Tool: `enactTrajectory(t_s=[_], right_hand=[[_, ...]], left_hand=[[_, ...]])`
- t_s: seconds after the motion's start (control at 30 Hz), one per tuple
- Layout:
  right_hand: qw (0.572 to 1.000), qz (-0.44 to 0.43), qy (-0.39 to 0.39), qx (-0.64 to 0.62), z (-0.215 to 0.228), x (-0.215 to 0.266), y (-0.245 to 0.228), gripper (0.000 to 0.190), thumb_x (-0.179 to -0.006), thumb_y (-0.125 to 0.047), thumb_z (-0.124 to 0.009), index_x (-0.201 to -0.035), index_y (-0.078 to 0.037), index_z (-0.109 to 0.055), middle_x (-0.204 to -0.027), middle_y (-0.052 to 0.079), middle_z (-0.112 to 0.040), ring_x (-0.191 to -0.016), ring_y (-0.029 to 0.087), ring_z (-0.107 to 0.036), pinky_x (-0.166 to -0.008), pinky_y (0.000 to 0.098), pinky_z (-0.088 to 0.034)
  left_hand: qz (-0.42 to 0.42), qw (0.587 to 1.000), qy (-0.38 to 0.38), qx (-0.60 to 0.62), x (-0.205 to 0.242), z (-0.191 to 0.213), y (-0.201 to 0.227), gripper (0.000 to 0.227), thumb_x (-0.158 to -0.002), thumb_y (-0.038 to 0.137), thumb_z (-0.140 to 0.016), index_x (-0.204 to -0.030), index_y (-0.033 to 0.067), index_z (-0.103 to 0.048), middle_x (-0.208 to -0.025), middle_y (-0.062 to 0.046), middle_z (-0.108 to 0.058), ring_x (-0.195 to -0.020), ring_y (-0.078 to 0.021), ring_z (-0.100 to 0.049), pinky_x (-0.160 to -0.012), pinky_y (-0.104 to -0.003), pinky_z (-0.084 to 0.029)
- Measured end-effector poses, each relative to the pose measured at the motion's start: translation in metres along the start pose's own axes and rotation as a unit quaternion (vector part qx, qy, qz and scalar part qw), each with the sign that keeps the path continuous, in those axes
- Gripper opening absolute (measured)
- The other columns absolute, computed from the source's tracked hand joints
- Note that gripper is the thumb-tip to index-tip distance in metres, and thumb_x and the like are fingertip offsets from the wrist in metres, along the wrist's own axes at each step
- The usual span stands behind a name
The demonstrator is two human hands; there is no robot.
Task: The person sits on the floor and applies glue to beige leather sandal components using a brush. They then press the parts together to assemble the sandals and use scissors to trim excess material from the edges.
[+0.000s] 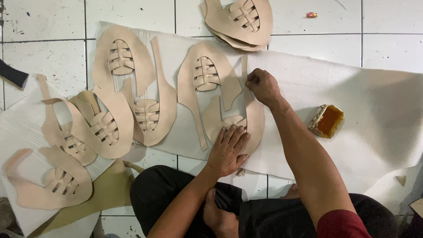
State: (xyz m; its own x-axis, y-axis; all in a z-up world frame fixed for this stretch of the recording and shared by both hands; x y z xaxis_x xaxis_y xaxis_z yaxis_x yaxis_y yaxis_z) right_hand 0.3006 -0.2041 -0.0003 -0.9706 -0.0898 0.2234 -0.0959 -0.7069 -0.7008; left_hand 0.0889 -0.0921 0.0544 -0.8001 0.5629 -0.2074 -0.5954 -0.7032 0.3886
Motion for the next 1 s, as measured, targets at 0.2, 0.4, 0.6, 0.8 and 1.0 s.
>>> enactTrajectory(t_s=[0.2,0.4,0.6,0.8,1.0], right_hand=[[0.998,-0.051,-0.014,0.042,0.0,0.003,-0.003,0.015,-0.081,-0.016,-0.063,-0.095,-0.016,-0.064,-0.093,0.009,-0.059,-0.09,0.029,-0.061,-0.077,0.0442,-0.049],[0.997,-0.059,-0.004,0.048,0.007,0.008,-0.015,0.018,-0.083,-0.019,-0.062,-0.099,-0.014,-0.062,-0.094,0.01,-0.059,-0.092,0.029,-0.061,-0.076,0.0446,-0.048],[0.997,-0.07,0.017,0.029,0.008,0.001,-0.014,0.022,-0.084,-0.018,-0.062,-0.104,-0.012,-0.06,-0.094,0.014,-0.059,-0.095,0.035,-0.059,-0.078,0.0494,-0.047],[0.996,-0.074,0.028,0.05,0.01,-0.005,-0.021,0.019,-0.083,-0.023,-0.063,-0.1,-0.015,-0.061,-0.094,0.011,-0.059,-0.095,0.033,-0.06,-0.079,0.0485,-0.047],[0.997,-0.027,0.061,0.044,0.016,-0.005,-0.043,0.025,-0.084,-0.019,-0.064,-0.107,-0.015,-0.056,-0.091,0.012,-0.056,-0.09,0.036,-0.059,-0.072,0.0497,-0.047]], left_hand=[[0.003,1.0,-0.007,-0.006,0.0,-0.002,0.0,0.068,-0.086,0.044,-0.048,-0.143,0.0146,-0.026,-0.147,-0.014,-0.024,-0.136,-0.0352,-0.024,-0.111,-0.054,-0.015],[-0.001,1.0,-0.016,-0.001,-0.001,-0.003,0.0,0.067,-0.086,0.043,-0.048,-0.142,0.0137,-0.027,-0.148,-0.015,-0.022,-0.136,-0.036,-0.021,-0.111,-0.055,-0.014],[0.009,1.0,-0.013,-0.003,0.0,-0.003,-0.001,0.067,-0.085,0.045,-0.048,-0.141,0.0142,-0.029,-0.147,-0.014,-0.024,-0.136,-0.0348,-0.024,-0.111,-0.054,-0.014],[0.017,1.0,-0.013,0.006,0.0,-0.005,-0.002,0.066,-0.085,0.044,-0.047,-0.142,0.0152,-0.029,-0.148,-0.014,-0.024,-0.136,-0.0346,-0.023,-0.111,-0.054,-0.014],[0.027,0.998,-0.061,0.007,-0.001,-0.009,-0.004,0.066,-0.086,0.045,-0.043,-0.143,0.0152,-0.026,-0.149,-0.013,-0.02,-0.139,-0.0333,-0.017,-0.112,-0.053,-0.01]])
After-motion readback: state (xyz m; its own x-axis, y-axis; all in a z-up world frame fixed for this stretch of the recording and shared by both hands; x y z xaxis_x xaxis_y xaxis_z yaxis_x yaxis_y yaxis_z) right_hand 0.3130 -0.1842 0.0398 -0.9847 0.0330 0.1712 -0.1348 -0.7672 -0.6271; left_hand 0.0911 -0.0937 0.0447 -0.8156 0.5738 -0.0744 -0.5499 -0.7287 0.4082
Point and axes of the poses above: each hand's wrist, its own x-axis away from the middle knuckle, its own z-axis out of the back of the hand, y = z × x, the point moved 10 cm from there along -x, towards the middle knuckle
